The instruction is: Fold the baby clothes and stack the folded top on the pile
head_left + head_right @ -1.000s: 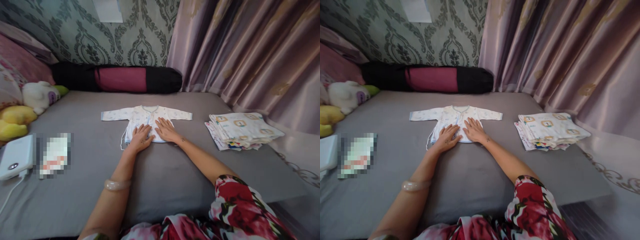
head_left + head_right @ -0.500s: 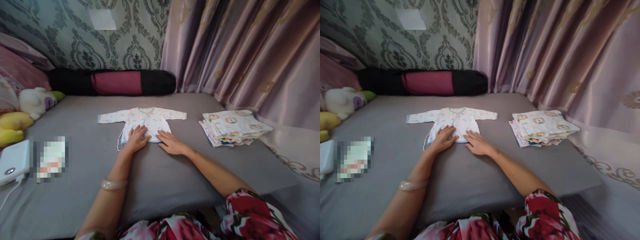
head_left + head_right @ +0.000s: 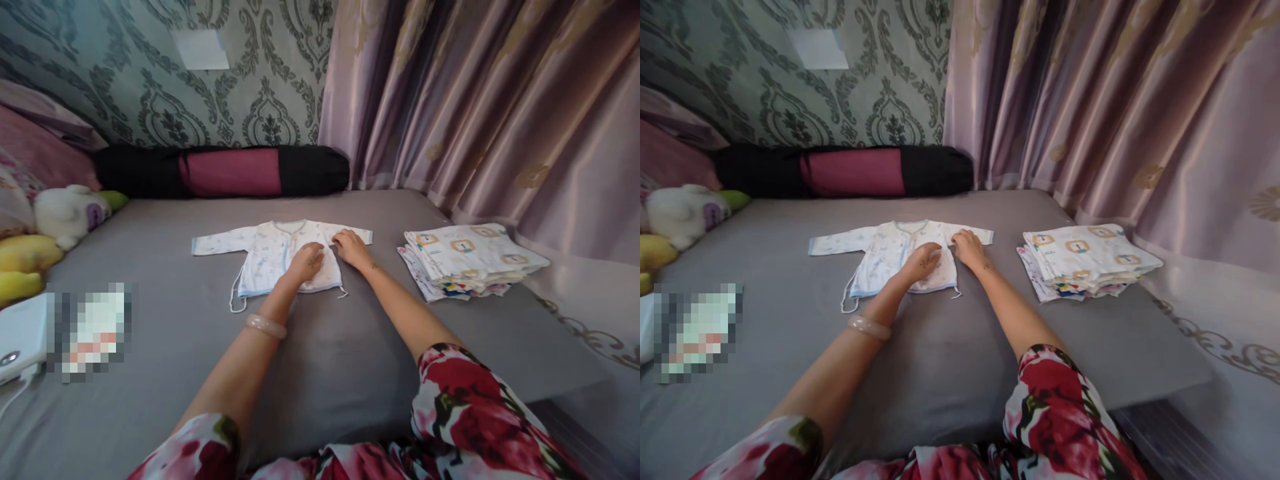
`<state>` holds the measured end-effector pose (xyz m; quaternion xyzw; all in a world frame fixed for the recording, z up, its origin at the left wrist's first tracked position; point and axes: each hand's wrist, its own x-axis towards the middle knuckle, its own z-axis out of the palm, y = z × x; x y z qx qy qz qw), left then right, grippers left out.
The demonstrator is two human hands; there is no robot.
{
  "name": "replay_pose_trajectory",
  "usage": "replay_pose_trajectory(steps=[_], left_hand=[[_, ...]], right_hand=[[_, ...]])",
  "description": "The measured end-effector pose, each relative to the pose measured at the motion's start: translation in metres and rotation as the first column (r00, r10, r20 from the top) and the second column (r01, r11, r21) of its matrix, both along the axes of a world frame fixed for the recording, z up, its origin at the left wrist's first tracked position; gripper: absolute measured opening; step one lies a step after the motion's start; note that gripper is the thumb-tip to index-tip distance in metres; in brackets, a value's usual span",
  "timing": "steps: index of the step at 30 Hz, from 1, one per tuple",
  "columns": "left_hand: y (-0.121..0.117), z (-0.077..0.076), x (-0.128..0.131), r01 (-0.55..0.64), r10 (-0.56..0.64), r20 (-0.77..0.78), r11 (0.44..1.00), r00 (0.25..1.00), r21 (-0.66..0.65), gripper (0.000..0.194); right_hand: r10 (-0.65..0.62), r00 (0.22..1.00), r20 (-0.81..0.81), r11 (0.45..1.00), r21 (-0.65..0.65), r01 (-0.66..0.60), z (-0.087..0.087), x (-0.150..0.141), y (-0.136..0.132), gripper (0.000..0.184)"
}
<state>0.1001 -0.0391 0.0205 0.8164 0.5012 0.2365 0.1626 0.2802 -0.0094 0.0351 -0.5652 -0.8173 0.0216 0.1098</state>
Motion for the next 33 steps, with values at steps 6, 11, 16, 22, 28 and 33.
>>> replay_pose_trajectory(steps=[6,11,16,22,28,33], left_hand=[[0.016,-0.018,0.015,-0.045,0.044,0.02,0.996,0.999,0.083,0.033],[0.007,-0.023,0.02,-0.044,0.063,-0.145,0.99,0.987,0.132,0.046],[-0.003,-0.016,0.027,-0.067,0.084,-0.368,0.996,0.926,0.061,0.061],[0.002,-0.003,0.027,-0.058,0.047,-0.429,0.998,0.902,-0.014,0.063],[0.01,0.006,0.023,-0.033,0.007,-0.405,0.998,0.914,-0.056,0.064],[0.005,-0.003,0.023,-0.036,0.007,-0.423,0.997,0.906,-0.061,0.065]], right_hand=[[0.076,0.996,0.051,0.996,0.045,-0.078,-0.008,0.007,0.01,0.031],[0.083,0.994,0.072,0.992,0.093,-0.089,-0.01,0.014,0.018,0.032],[0.046,0.998,0.035,0.997,0.063,-0.049,-0.011,0.012,0.019,0.032],[-0.08,0.978,-0.193,0.99,-0.131,0.055,0.0,0.012,0.034,0.026],[-0.568,0.643,-0.514,0.805,-0.185,0.563,0.01,0.021,0.045,0.031],[-0.805,0.404,-0.434,0.536,-0.239,0.81,0.002,0.024,0.032,0.031]])
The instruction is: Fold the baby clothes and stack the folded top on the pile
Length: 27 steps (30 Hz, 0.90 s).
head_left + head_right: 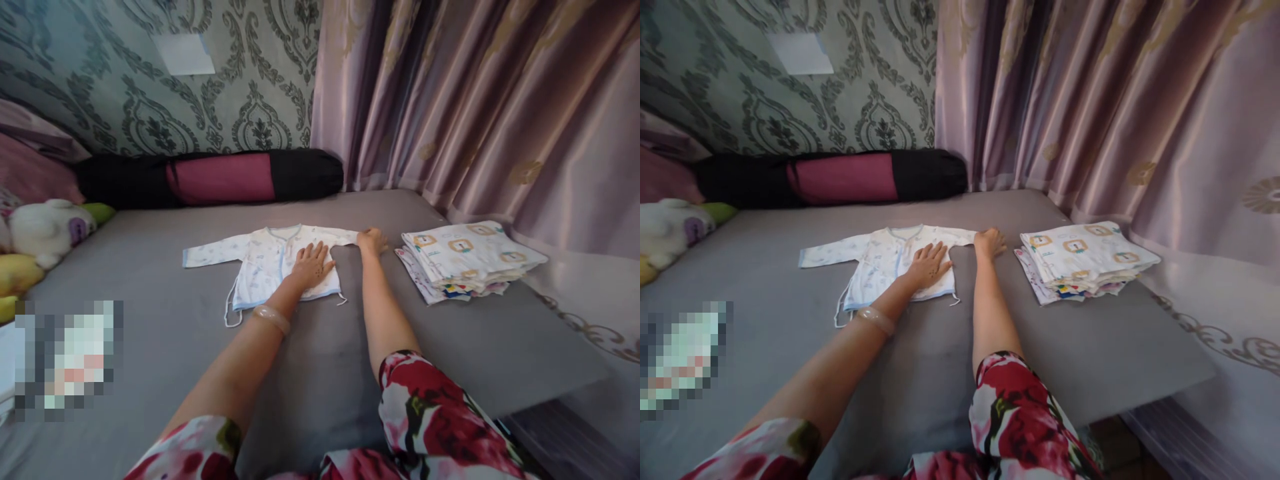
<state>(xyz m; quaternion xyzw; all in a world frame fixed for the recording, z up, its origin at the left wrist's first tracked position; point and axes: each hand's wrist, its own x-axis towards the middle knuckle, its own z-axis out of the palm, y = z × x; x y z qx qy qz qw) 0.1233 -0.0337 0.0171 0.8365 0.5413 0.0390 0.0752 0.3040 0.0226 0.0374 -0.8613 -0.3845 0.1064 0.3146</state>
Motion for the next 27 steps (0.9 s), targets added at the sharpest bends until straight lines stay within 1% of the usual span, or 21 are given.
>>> replay_pose_trajectory(steps=[3,6,8,11,14,16,19,21,23,25,27], left_hand=[[-0.002,-0.005,0.001,0.001,-0.001,-0.002,0.999,1.0,0.039,0.065],[-0.002,-0.008,0.002,-0.003,0.002,0.015,0.997,1.0,0.077,0.065],[-0.002,-0.007,0.002,-0.008,0.005,0.034,0.995,0.999,0.097,0.063],[0.001,-0.001,0.002,-0.021,0.013,0.087,0.995,0.996,0.094,0.053],[0.011,0.009,-0.001,-0.062,0.055,0.144,0.997,0.988,0.045,0.045],[0.02,0.014,-0.005,-0.076,0.072,0.153,0.997,0.986,0.02,0.04],[0.033,0.016,-0.01,-0.085,0.077,0.159,0.996,0.984,0.041,0.034],[0.04,0.014,-0.012,-0.088,0.077,0.169,0.994,0.983,0.059,0.04],[0.047,0.009,-0.013,-0.074,0.066,0.166,0.996,0.984,0.041,0.047],[0.054,0.005,-0.014,-0.058,0.058,0.144,0.998,0.988,0.001,0.053],[0.061,0.002,-0.014,-0.044,0.048,0.121,0.999,0.992,-0.031,0.058]], right_hand=[[-0.091,0.993,0.078,0.995,-0.032,0.094,-0.006,-0.004,-0.005,0.034],[-0.11,0.983,0.149,0.992,-0.052,0.119,-0.01,-0.007,-0.006,0.037],[-0.106,0.98,0.169,0.991,-0.066,0.118,-0.01,-0.008,-0.006,0.038],[-0.078,0.984,0.159,0.991,-0.099,0.095,-0.009,-0.006,-0.006,0.034],[-0.047,0.992,0.118,0.992,-0.111,0.06,-0.005,-0.002,-0.006,0.03],[-0.012,0.998,0.063,0.997,-0.073,0.016,-0.003,0.002,-0.003,0.028],[0.073,0.996,-0.058,0.996,0.053,-0.07,-0.002,0.009,0.004,0.026],[0.112,0.983,-0.142,0.984,0.152,-0.09,-0.003,0.013,0.011,0.023],[0.126,0.958,-0.257,0.967,0.247,-0.061,-0.005,0.015,0.017,0.02],[0.138,0.894,-0.426,0.945,0.327,0.01,-0.005,0.014,0.022,0.019],[0.157,0.779,-0.607,0.922,0.373,0.105,-0.004,0.012,0.025,0.017]])
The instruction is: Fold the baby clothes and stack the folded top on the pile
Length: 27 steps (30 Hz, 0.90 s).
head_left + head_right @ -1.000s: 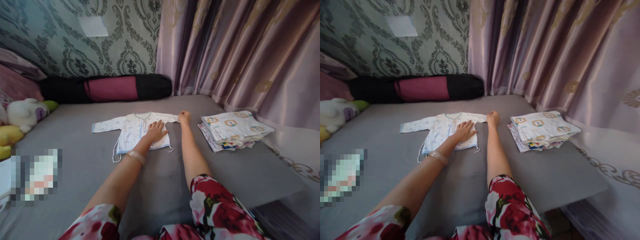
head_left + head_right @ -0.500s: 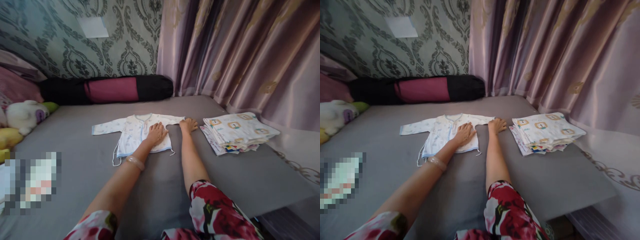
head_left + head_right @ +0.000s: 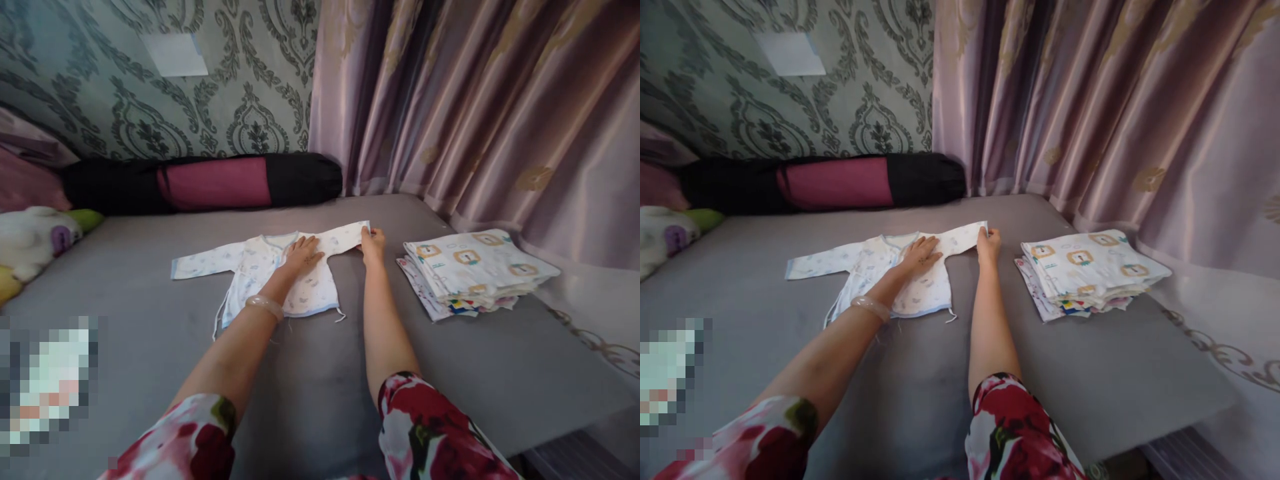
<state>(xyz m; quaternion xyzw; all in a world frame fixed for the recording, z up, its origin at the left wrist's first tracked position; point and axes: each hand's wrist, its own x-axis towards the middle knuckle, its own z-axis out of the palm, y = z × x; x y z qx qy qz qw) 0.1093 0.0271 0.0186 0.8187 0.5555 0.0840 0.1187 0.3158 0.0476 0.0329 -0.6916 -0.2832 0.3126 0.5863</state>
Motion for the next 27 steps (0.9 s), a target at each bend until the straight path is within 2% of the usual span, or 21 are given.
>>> replay_pose_trajectory(steps=[4,6,8,14,18,22,27], left_hand=[[0.01,0.001,-0.001,0.034,-0.037,-0.042,0.998,0.998,-0.06,0.067],[0.013,0.004,-0.001,0.05,-0.057,-0.072,0.995,0.996,-0.091,0.071],[0.016,0.006,-0.001,0.066,-0.077,-0.098,0.992,0.992,-0.107,0.074],[0.03,0.009,-0.002,0.058,-0.072,-0.125,0.992,0.99,-0.11,0.083],[0.035,0.018,-0.001,0.031,-0.054,-0.138,0.986,0.989,-0.165,0.09],[0.035,0.026,0.0,0.016,-0.042,-0.141,0.983,0.989,-0.181,0.092],[0.026,0.026,-0.009,-0.049,0.039,-0.094,0.992,0.995,-0.112,0.088]], right_hand=[[0.031,0.926,-0.376,0.997,0.079,-0.002,0.007,-0.006,0.003,0.007],[0.071,0.867,-0.494,0.994,0.112,-0.017,0.011,-0.01,0.004,0.003],[0.103,0.816,-0.568,0.99,0.14,-0.027,0.014,-0.015,0.004,0.008],[0.202,0.729,-0.655,0.973,0.216,-0.075,0.02,-0.032,0.004,0.009],[0.22,0.689,-0.691,0.973,0.202,-0.108,0.025,-0.045,0.003,0.009],[0.238,0.683,-0.69,0.971,0.19,-0.146,0.026,-0.056,0.004,0.009],[0.245,0.682,-0.689,0.97,0.178,-0.169,0.025,-0.067,0.005,0.007]])
